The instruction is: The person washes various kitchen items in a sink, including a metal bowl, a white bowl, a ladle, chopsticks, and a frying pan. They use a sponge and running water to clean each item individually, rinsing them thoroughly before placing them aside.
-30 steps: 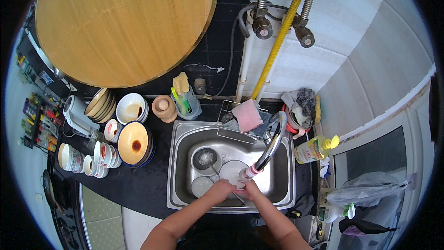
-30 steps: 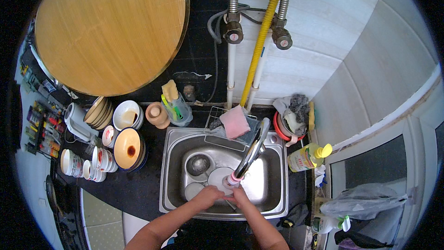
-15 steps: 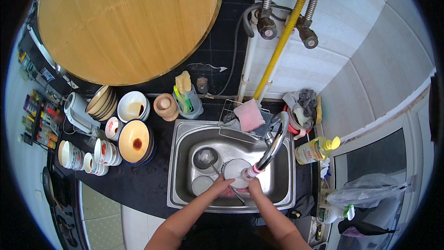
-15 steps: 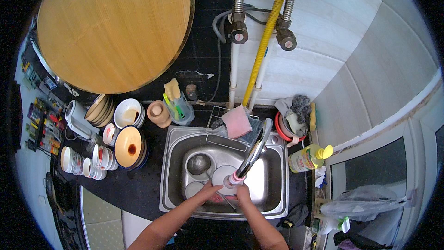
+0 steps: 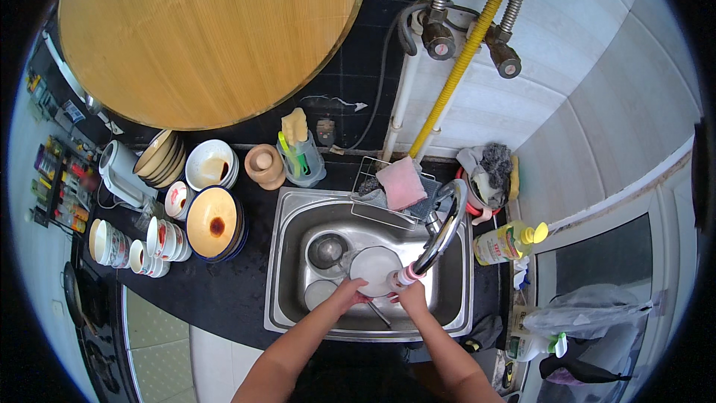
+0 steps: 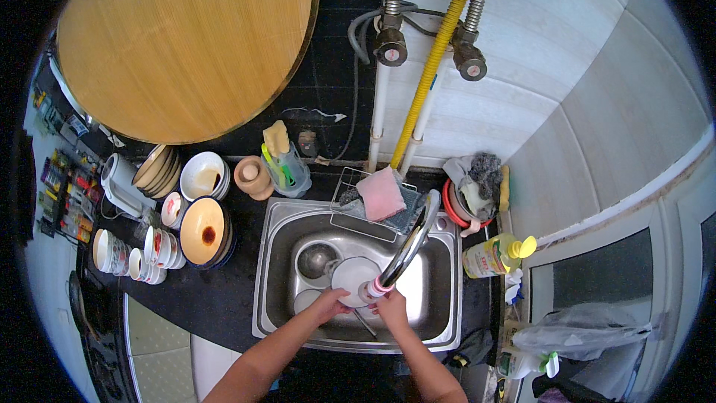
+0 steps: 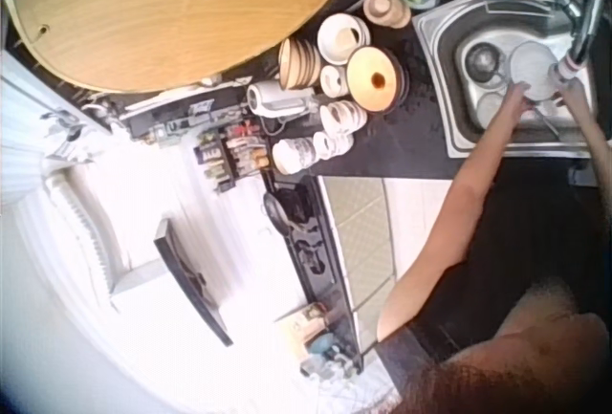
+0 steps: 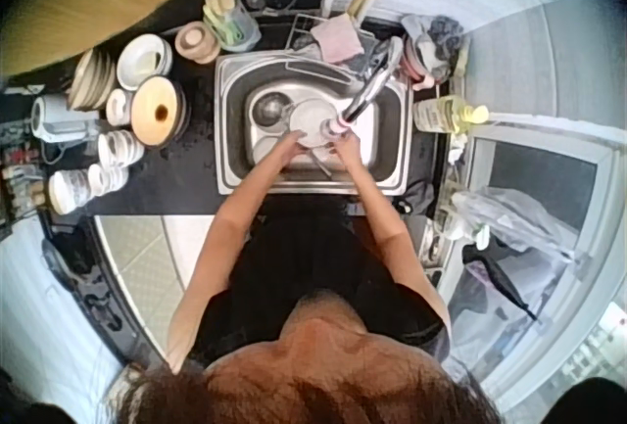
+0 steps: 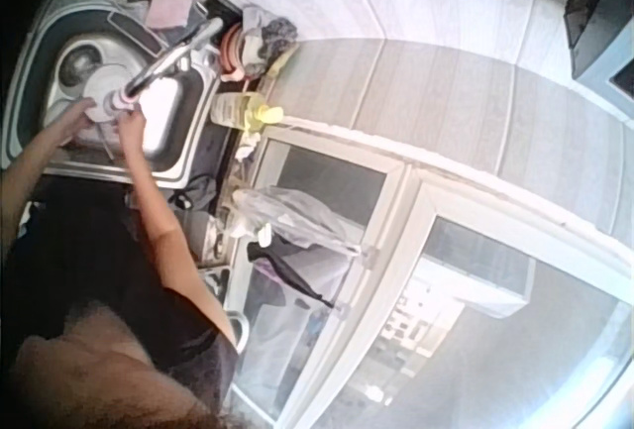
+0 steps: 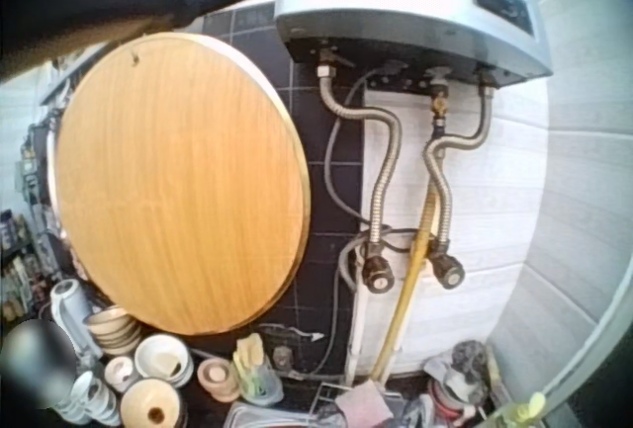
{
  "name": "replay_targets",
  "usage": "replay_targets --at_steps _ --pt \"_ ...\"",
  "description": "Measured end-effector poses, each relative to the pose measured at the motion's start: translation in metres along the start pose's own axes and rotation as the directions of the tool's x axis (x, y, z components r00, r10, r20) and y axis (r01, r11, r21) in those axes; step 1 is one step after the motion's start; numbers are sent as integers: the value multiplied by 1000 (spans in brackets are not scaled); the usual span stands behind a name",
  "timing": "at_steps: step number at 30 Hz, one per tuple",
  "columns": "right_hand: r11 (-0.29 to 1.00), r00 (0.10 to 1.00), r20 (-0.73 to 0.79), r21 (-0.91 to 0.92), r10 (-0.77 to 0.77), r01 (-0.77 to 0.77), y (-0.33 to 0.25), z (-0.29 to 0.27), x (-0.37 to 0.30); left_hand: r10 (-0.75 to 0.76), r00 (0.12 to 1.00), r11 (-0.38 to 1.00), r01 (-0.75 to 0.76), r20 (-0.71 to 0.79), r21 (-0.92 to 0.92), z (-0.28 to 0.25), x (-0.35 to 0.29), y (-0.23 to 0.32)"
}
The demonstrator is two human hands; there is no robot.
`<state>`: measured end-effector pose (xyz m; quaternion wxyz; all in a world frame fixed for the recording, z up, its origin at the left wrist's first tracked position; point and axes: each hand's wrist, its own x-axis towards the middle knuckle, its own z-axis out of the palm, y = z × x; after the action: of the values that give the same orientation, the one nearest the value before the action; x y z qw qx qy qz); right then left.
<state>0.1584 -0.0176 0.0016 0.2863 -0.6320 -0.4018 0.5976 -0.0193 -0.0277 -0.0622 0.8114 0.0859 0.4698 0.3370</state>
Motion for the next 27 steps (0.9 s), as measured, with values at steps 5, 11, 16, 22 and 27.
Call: replay_targets --at_steps 5,11,16,22,27 --pt "885 934 166 303 317 -354 39 -16 16 128 970 870 -11 -205 493 54 -33 25" --pt "799 875 370 397 311 -452 58 4 23 619 780 138 11 -95 990 58 -60 29" --pt "763 891 398 499 219 -410 59 17 33 634 773 -150 104 15 983 55 -84 53" --pt "981 956 222 -8 192 -195 91 32 43 734 656 -367 163 177 916 17 -100 64" --pt "859 947 321 -490 16 151 166 65 63 772 585 -408 159 247 899 -4 -118 80"
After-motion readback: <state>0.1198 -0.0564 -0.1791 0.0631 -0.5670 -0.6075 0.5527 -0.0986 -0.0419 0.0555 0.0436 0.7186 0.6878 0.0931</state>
